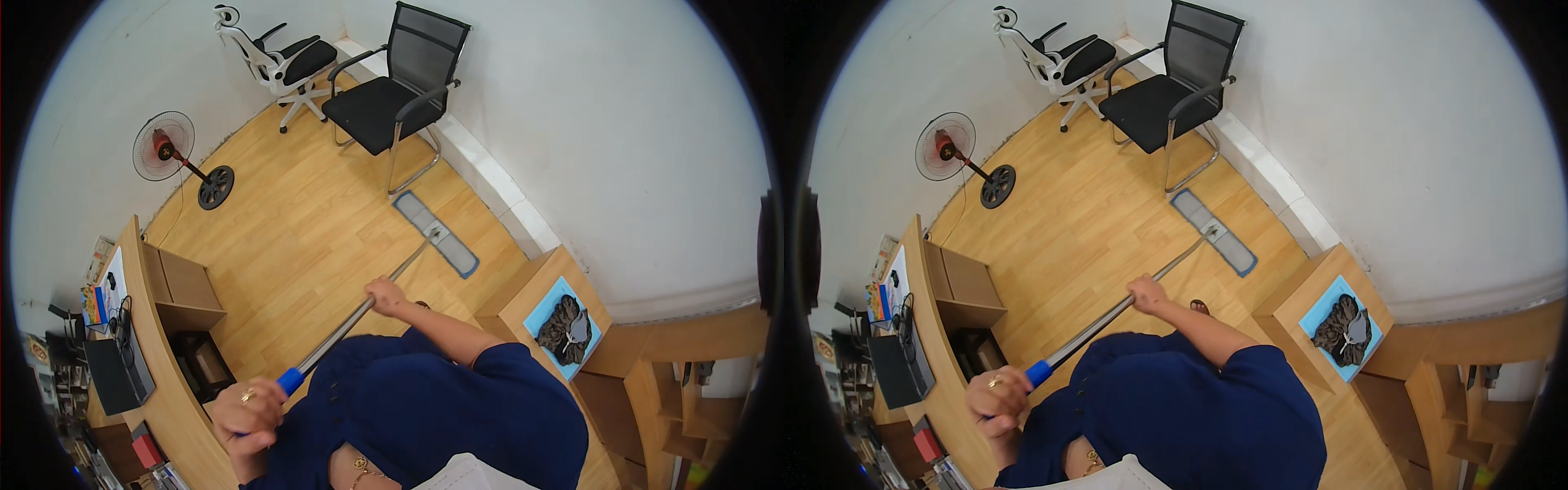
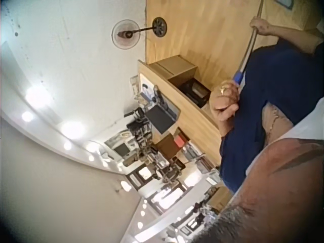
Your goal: The person mops the wooden floor in an office using a flat mop.
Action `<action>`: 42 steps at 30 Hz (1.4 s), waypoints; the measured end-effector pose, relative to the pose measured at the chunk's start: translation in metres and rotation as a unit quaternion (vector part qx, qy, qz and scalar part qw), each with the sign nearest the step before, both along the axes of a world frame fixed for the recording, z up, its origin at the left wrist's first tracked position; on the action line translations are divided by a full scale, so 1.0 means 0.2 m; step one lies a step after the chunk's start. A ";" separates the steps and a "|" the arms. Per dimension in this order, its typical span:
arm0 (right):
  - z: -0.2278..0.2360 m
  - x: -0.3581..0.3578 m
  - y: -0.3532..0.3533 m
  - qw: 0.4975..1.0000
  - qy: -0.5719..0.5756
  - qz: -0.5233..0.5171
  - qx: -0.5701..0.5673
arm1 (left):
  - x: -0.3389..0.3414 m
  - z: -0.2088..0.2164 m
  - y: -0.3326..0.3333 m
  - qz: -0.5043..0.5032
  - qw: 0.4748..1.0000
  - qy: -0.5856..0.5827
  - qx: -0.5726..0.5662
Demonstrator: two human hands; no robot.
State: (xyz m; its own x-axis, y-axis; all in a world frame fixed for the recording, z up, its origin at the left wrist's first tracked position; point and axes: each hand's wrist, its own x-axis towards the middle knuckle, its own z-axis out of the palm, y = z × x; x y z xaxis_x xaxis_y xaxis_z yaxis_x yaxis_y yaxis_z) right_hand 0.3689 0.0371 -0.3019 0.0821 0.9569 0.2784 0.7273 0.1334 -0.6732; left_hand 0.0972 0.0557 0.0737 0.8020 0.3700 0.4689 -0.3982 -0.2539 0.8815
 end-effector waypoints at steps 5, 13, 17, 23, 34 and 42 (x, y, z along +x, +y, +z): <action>0.35 -0.55 -0.03 0.987 0.061 0.081 -0.125 | -0.40 0.32 0.05 -0.150 0.978 0.036 0.137; 0.58 -0.84 -0.12 0.928 0.077 0.295 -0.212 | -0.39 0.52 -0.12 -0.244 0.945 -0.109 0.186; 0.62 -0.76 -0.20 0.940 0.098 0.260 -0.198 | -0.27 0.52 -0.22 -0.187 0.955 -0.139 0.184; 0.58 -0.38 -0.41 0.964 0.077 0.166 -0.194 | -0.06 0.39 -0.23 -0.269 0.945 -0.121 0.137; 0.41 0.51 -0.75 0.982 -0.034 0.020 -0.183 | 0.69 0.12 -0.43 -0.340 0.930 -0.127 0.052; 0.53 0.71 -0.67 0.975 -0.076 0.030 -0.207 | 0.76 0.10 -0.57 -0.043 0.988 -0.139 -0.043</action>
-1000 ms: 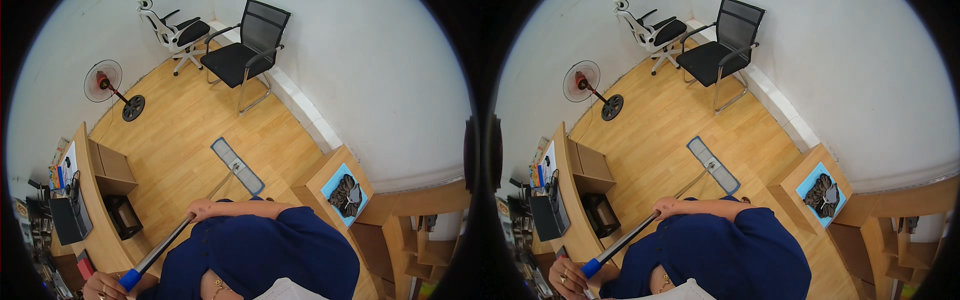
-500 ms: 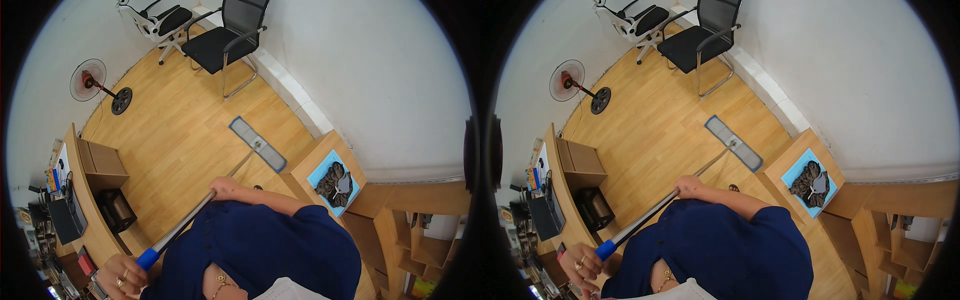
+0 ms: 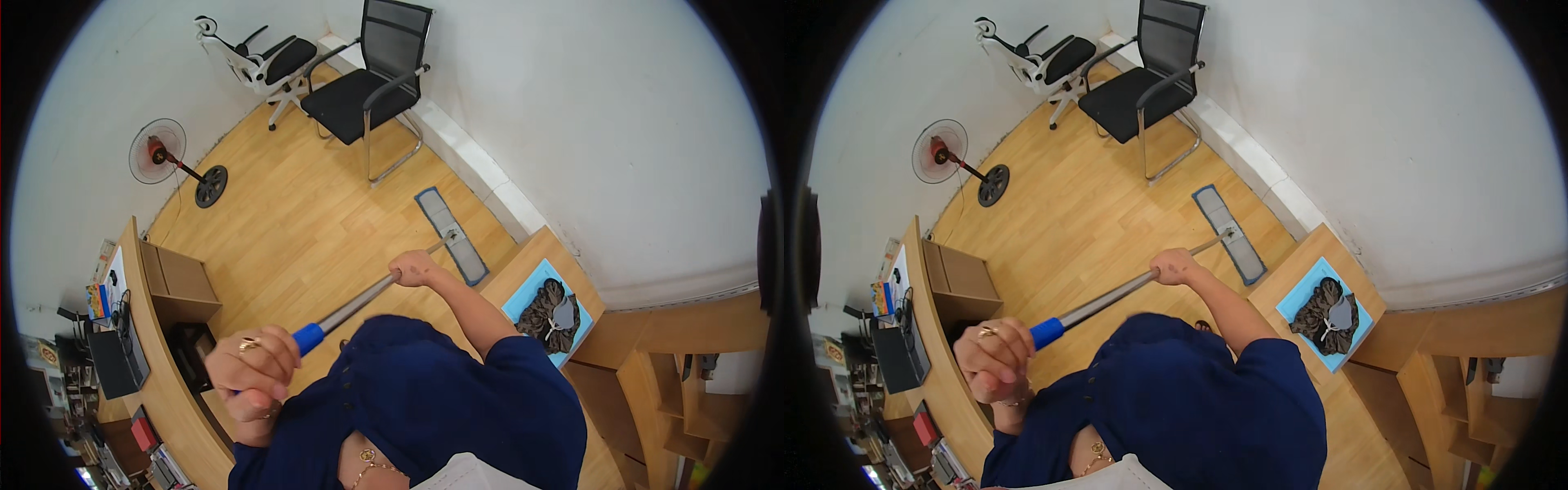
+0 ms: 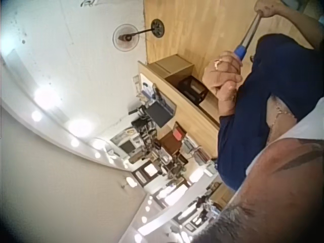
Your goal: The person mops the wooden floor in an office using a flat mop.
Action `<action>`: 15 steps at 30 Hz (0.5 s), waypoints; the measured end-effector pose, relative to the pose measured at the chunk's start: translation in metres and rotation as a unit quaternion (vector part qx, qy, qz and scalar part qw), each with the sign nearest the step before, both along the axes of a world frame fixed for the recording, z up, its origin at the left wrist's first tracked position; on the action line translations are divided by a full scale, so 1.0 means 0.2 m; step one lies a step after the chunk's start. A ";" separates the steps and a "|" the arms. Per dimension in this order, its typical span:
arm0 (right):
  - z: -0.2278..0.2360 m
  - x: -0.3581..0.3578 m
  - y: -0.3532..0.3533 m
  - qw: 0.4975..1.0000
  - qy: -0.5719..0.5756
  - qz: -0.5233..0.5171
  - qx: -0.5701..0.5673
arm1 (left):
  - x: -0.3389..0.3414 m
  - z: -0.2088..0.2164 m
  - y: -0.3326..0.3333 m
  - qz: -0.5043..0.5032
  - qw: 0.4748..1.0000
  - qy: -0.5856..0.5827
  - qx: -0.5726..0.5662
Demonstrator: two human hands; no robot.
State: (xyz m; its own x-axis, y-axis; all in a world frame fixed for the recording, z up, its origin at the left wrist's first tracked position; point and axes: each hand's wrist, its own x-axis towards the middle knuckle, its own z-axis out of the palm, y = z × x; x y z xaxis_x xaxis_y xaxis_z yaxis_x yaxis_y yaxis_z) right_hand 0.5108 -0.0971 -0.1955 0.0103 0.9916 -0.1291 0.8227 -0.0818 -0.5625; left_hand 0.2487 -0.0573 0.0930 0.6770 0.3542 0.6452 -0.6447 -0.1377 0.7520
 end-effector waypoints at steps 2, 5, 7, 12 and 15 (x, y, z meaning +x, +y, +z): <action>0.00 0.02 -0.03 0.998 -0.057 0.011 -0.038 | -0.01 -0.02 -0.05 0.043 0.999 0.006 -0.004; -0.12 0.13 -0.05 0.995 -0.088 -0.001 -0.039 | -0.01 -0.10 -0.10 0.031 0.997 0.062 0.026; -0.21 0.19 -0.07 0.996 -0.088 -0.011 -0.026 | 0.02 -0.13 -0.10 0.054 0.986 0.140 0.070; -0.19 0.26 -0.06 0.959 -0.150 -0.168 0.172 | 0.17 -0.16 -0.05 0.114 0.978 0.092 0.150; 0.12 0.10 -0.10 0.956 0.054 -0.137 0.252 | 0.21 -0.12 -0.02 0.096 0.972 0.126 0.174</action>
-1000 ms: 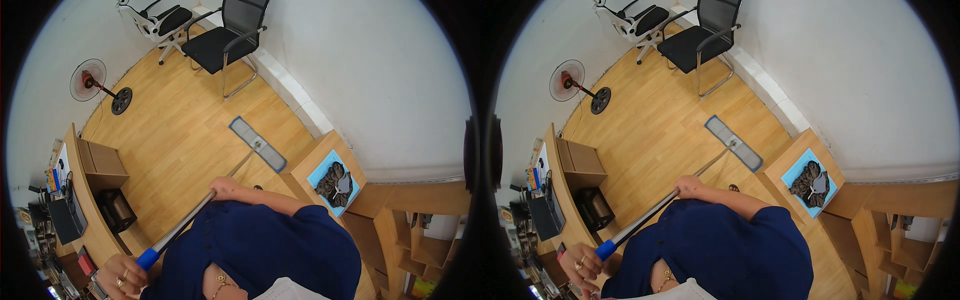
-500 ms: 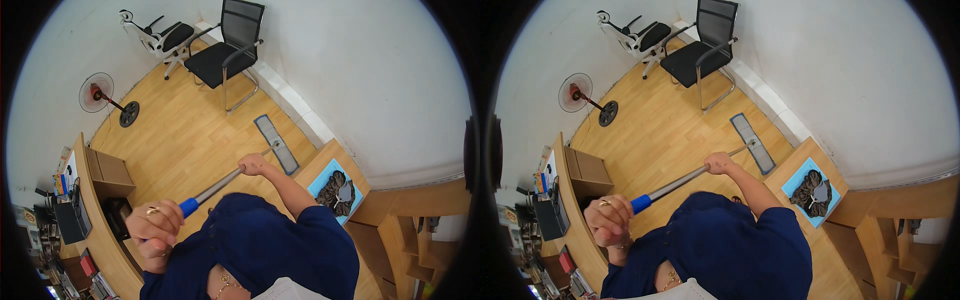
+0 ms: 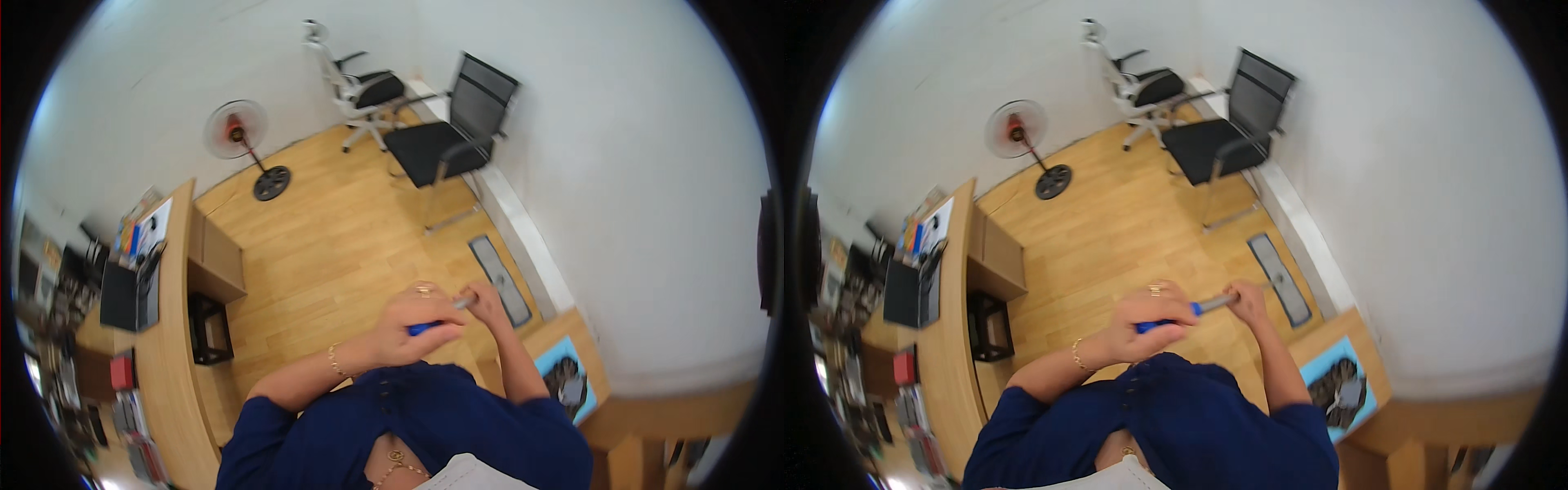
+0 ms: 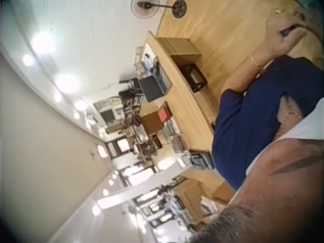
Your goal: The person mops the wooden floor in an office using a flat mop.
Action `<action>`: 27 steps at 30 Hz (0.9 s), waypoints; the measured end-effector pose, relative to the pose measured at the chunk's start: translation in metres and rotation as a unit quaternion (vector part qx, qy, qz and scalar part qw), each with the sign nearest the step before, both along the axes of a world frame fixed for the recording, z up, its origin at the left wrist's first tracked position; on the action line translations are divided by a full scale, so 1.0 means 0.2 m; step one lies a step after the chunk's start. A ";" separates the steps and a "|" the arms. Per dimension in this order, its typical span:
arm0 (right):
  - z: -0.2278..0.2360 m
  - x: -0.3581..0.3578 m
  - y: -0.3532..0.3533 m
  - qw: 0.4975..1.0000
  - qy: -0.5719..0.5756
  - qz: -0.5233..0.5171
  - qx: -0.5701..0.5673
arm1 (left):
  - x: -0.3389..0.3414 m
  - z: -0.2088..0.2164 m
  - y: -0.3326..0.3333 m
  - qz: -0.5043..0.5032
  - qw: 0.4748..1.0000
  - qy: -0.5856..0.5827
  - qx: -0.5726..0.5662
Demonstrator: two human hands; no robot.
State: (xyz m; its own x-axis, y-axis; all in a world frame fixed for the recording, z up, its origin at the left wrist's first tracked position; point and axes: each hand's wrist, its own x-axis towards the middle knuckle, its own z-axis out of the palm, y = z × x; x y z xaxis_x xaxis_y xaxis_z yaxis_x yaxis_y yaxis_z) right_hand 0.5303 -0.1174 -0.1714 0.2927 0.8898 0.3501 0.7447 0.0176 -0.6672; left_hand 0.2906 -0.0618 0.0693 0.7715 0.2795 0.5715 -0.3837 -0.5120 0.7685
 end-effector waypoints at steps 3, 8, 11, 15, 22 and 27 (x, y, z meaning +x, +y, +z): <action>0.21 -0.12 -0.05 0.987 0.112 0.071 0.088 | 0.00 0.18 -0.02 0.011 0.998 0.026 0.064; 0.66 -0.18 -0.24 0.959 0.117 -0.017 0.259 | -0.25 0.53 -0.10 -0.114 0.987 -0.112 -0.015; 0.84 -0.14 -0.36 0.934 0.150 -0.070 0.316 | -0.36 0.64 -0.13 -0.199 0.957 -0.205 -0.053; 0.91 -0.05 -0.46 0.916 0.182 -0.105 0.341 | -0.36 0.78 -0.24 -0.216 0.939 -0.238 -0.122; 0.94 0.11 -0.51 0.903 0.176 -0.131 0.370 | -0.37 0.79 -0.23 -0.286 0.934 -0.172 -0.130; 0.92 0.19 -0.52 0.896 0.154 -0.138 0.392 | -0.34 0.77 -0.18 -0.286 0.936 -0.196 -0.066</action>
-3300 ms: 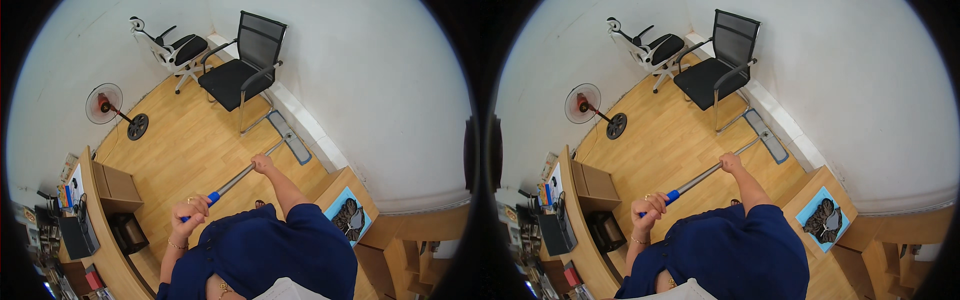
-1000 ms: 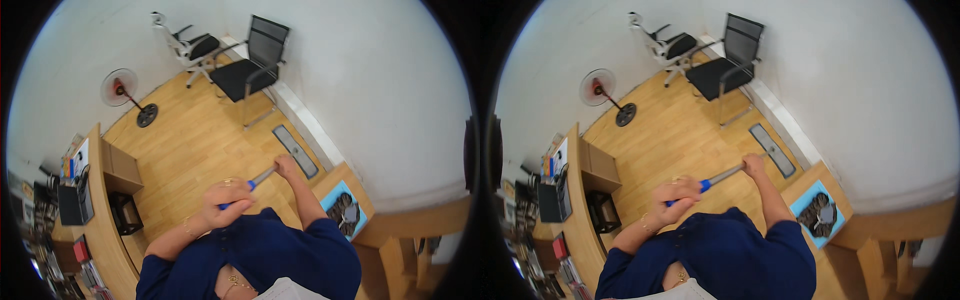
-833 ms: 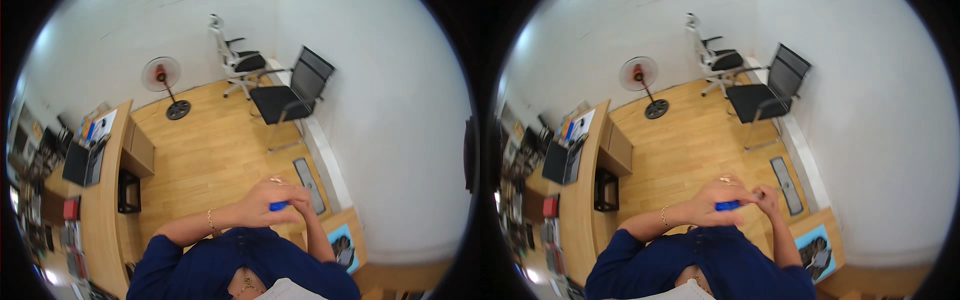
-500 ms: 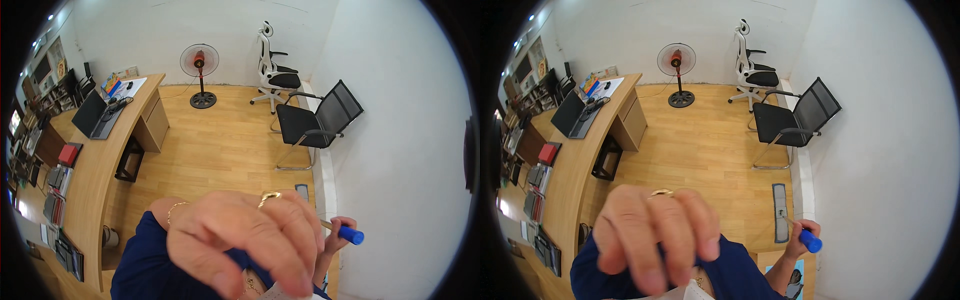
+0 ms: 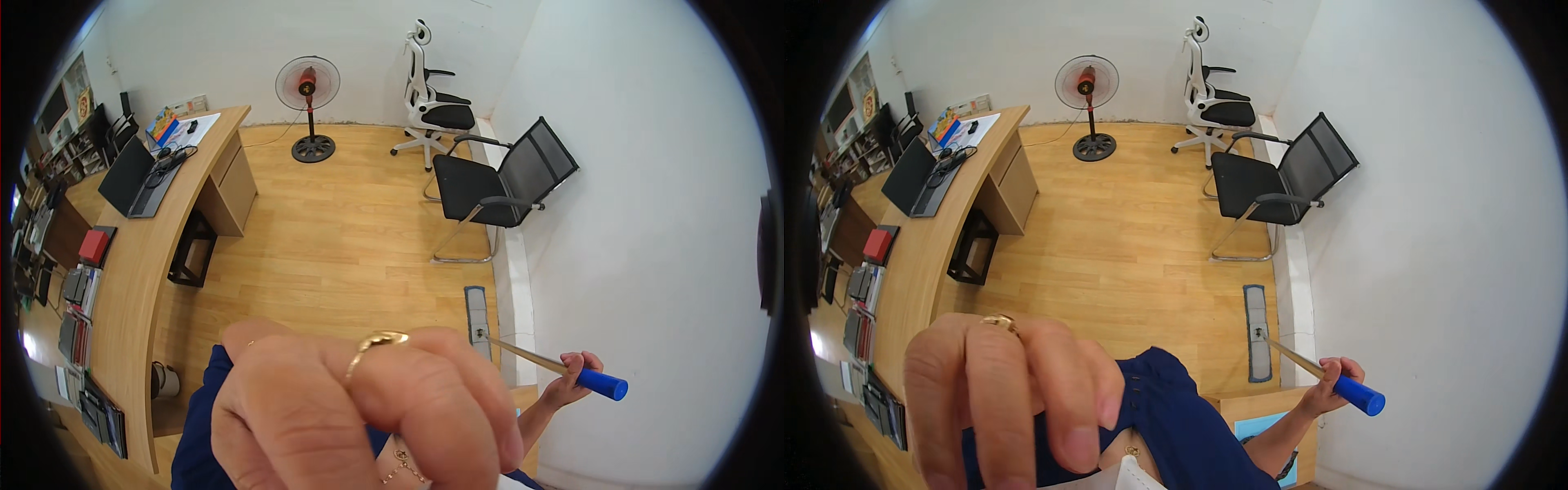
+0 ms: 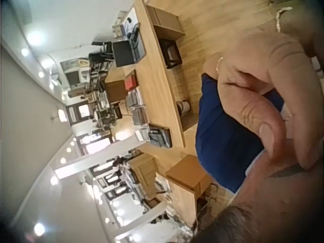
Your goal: The person mops the wooden floor in an office using a flat mop.
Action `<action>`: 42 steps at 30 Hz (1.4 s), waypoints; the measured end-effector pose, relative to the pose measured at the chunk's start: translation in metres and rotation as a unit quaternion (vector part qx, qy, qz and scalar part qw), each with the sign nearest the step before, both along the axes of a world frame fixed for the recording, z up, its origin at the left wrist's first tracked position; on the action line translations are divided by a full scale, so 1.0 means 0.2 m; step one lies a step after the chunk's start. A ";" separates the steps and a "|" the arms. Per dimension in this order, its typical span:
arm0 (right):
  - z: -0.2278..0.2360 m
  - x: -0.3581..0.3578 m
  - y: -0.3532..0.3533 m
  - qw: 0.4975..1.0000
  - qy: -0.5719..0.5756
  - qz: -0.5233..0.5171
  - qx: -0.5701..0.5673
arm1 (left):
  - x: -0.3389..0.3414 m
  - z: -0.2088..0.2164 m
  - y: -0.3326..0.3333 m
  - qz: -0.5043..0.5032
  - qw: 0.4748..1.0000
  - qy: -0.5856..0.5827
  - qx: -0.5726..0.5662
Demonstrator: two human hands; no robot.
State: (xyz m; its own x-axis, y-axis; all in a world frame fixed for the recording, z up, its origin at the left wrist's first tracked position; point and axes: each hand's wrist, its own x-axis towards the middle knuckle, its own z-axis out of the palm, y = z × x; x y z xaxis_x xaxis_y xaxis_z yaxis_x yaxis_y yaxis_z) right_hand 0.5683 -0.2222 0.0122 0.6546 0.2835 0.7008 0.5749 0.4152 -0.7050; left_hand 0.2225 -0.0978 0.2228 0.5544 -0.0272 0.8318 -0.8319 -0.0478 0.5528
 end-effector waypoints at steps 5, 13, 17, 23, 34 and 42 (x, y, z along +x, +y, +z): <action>0.01 0.03 0.01 1.000 -0.022 0.000 0.014 | -0.02 0.03 -0.01 0.010 1.000 0.019 0.002; 0.02 0.00 0.05 0.999 -0.039 -0.006 0.014 | -0.04 0.02 -0.11 0.092 0.984 0.028 -0.147; 0.01 -0.05 0.08 0.999 -0.044 0.011 0.009 | -0.06 0.01 -0.05 0.077 0.990 0.013 -0.115; -0.01 -0.08 0.10 0.999 -0.042 0.027 -0.003 | -0.08 0.02 0.02 0.040 0.997 0.021 -0.063; 0.03 -0.18 0.13 0.996 0.026 0.072 -0.053 | -0.16 0.00 -0.06 0.126 0.989 -0.022 -0.072; 0.02 -0.21 0.14 0.989 0.016 0.105 -0.098 | -0.14 -0.09 -0.13 0.207 0.968 -0.114 -0.086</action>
State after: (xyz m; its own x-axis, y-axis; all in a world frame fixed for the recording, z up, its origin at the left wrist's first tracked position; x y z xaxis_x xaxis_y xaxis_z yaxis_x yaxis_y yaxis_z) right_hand 0.5267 -0.1949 0.0154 0.5872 0.5446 0.5988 0.4665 0.3769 -0.8002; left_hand 0.1948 -0.1240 0.2046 0.2899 0.3079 0.9062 -0.8620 -0.3274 0.3870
